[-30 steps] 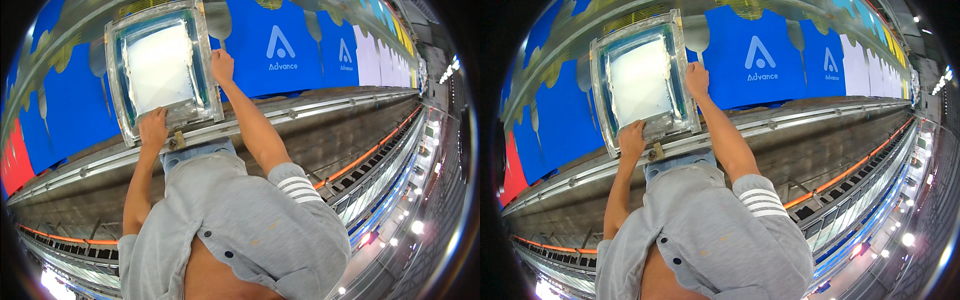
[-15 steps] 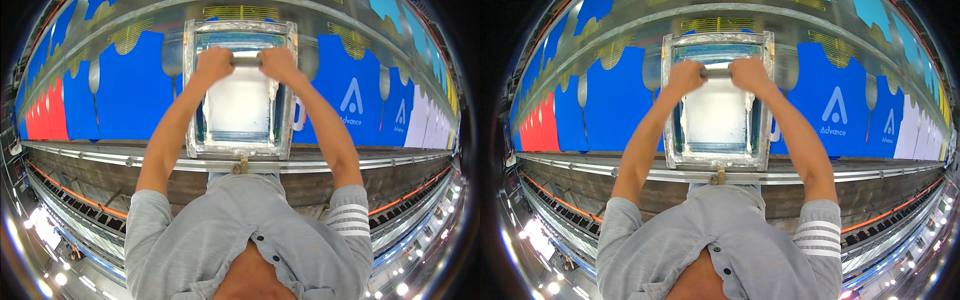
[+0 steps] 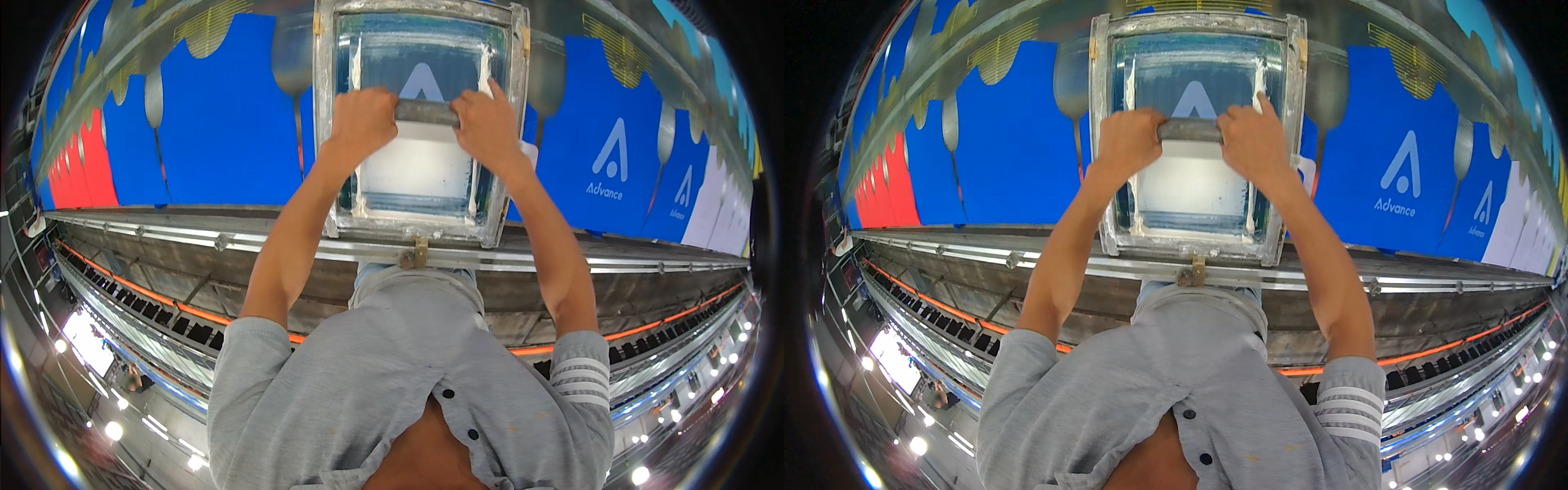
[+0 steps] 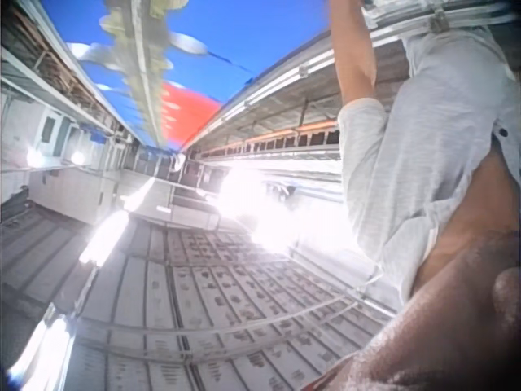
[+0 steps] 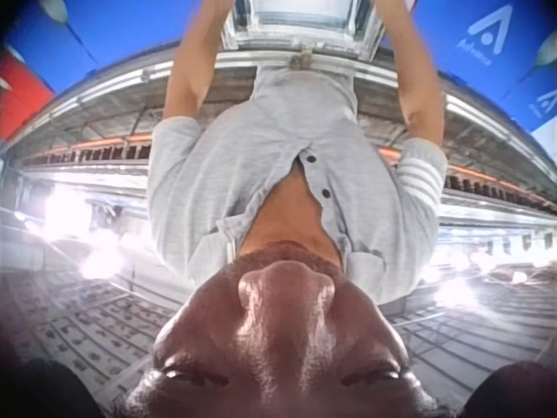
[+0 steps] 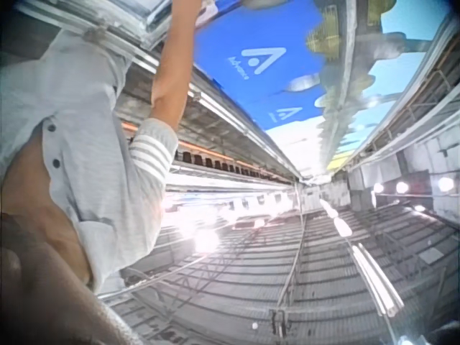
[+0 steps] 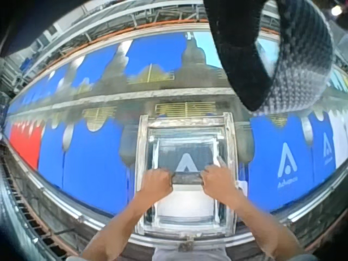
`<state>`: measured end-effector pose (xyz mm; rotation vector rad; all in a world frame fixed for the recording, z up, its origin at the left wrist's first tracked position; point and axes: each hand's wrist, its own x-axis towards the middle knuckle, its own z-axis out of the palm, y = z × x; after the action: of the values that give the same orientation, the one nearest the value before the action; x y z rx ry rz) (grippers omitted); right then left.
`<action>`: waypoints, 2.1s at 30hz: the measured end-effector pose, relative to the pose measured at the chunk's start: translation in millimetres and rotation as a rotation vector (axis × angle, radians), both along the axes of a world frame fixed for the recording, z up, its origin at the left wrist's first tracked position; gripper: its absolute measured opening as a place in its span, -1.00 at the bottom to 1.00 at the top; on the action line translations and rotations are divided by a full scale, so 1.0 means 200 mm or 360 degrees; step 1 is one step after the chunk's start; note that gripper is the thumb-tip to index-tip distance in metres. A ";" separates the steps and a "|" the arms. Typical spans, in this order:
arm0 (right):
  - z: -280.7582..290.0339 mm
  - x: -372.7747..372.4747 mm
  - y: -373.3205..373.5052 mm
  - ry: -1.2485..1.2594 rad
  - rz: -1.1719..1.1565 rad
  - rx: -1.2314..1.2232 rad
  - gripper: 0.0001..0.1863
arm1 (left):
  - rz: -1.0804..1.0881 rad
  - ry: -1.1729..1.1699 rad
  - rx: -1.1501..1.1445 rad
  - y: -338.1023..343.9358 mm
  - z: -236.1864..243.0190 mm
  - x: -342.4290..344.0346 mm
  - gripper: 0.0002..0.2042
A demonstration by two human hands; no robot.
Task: The person prepares a screen printing station by placing a white t-shirt and a yellow tank top on a conveyor belt. They then use a squeegee to pull white ink across a screen printing frame, applying a logo onto the garments as they move along the line.
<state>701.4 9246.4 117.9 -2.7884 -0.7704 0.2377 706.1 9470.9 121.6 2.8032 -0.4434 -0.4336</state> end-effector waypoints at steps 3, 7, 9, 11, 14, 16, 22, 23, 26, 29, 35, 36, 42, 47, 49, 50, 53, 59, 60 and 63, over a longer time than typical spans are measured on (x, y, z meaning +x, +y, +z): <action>0.01 -0.30 0.01 0.0015 0.0001 0.0119 -0.92 | 0.0038 -0.0082 -0.0145 0.01 0.00 -0.32 -0.84; 0.02 -0.67 0.00 0.0026 -0.0028 0.0196 -0.80 | 0.0048 -0.0152 -0.0233 -0.01 0.03 -0.69 -0.88; 0.02 -0.76 0.01 0.0041 -0.0034 0.0146 -0.77 | 0.0085 -0.0190 -0.0248 -0.02 0.03 -0.78 -0.88; 0.05 -0.80 0.00 0.0121 -0.0038 0.0172 -0.71 | 0.0038 -0.0262 -0.0187 -0.03 0.04 -0.81 -0.87; 0.13 -0.70 -0.05 0.0310 -0.0187 0.0477 -0.56 | -0.0135 -0.0379 -0.0016 -0.07 0.08 -0.74 -0.81; 0.14 -0.60 -0.13 0.0441 -0.0462 0.0888 -0.43 | -0.0197 -0.0361 0.0052 -0.12 0.07 -0.74 -0.72; -0.12 -0.43 -0.40 0.0163 -0.1645 0.1062 -0.52 | -0.0005 0.0369 0.0065 -0.13 0.10 -0.77 -0.75; -0.12 -0.41 -0.40 0.0593 -0.1818 0.1319 -0.56 | -0.0039 0.0336 0.0083 -0.11 0.10 -0.70 -0.78; -0.14 -0.41 -0.40 0.0830 -0.1839 0.1514 -0.63 | -0.0093 0.0390 0.0240 -0.11 0.16 -0.37 -0.80; -0.13 -0.42 -0.40 0.0852 -0.1911 0.1539 -0.64 | -0.0060 0.0191 0.0190 -0.11 0.16 0.04 -0.78; -0.08 -0.42 -0.38 0.0866 -0.1995 0.1533 -0.69 | -0.0056 -0.0102 0.0138 -0.15 0.02 0.62 -0.72; -0.08 -0.42 -0.39 0.0827 -0.1966 0.1501 -0.69 | -0.0064 -0.0137 0.0136 -0.15 0.01 0.60 -0.71; -0.11 -0.40 -0.40 0.0711 -0.1850 0.1399 -0.69 | 0.0017 -0.0244 -0.0122 -0.10 -0.01 0.04 -0.67; -0.12 -0.38 -0.38 0.0572 -0.1780 0.1207 -0.64 | 0.0086 -0.0504 -0.0425 -0.06 -0.04 -0.72 -0.62; -0.12 -0.37 -0.37 0.0500 -0.1739 0.1183 -0.63 | 0.0072 -0.0571 -0.0373 -0.06 -0.03 -0.98 -0.59; -0.12 -0.37 -0.36 0.0469 -0.1714 0.1168 -0.62 | 0.0085 -0.0571 -0.0341 -0.06 -0.02 -1.08 -0.57; -0.24 -0.37 -0.43 -0.0070 -0.1554 0.1130 -0.67 | 0.0096 -0.0558 -0.0386 -0.07 -0.03 -1.19 -0.56; -0.09 -0.37 -0.21 0.0175 -0.1735 0.1577 -0.75 | 0.0080 -0.0414 -0.0390 0.13 0.08 -1.08 -0.59; -0.11 -0.37 -0.20 0.0181 -0.1724 0.1623 -0.76 | 0.0076 -0.0423 -0.0335 0.12 0.09 -1.07 -0.58; -0.17 -0.37 -0.14 0.0298 -0.1725 0.1873 -0.77 | 0.0089 -0.0466 -0.0216 0.15 0.17 -1.04 -0.59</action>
<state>628.1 9217.8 83.0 -1.6355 0.5627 -0.1375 497.3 9500.5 155.9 2.7445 -0.4345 0.0208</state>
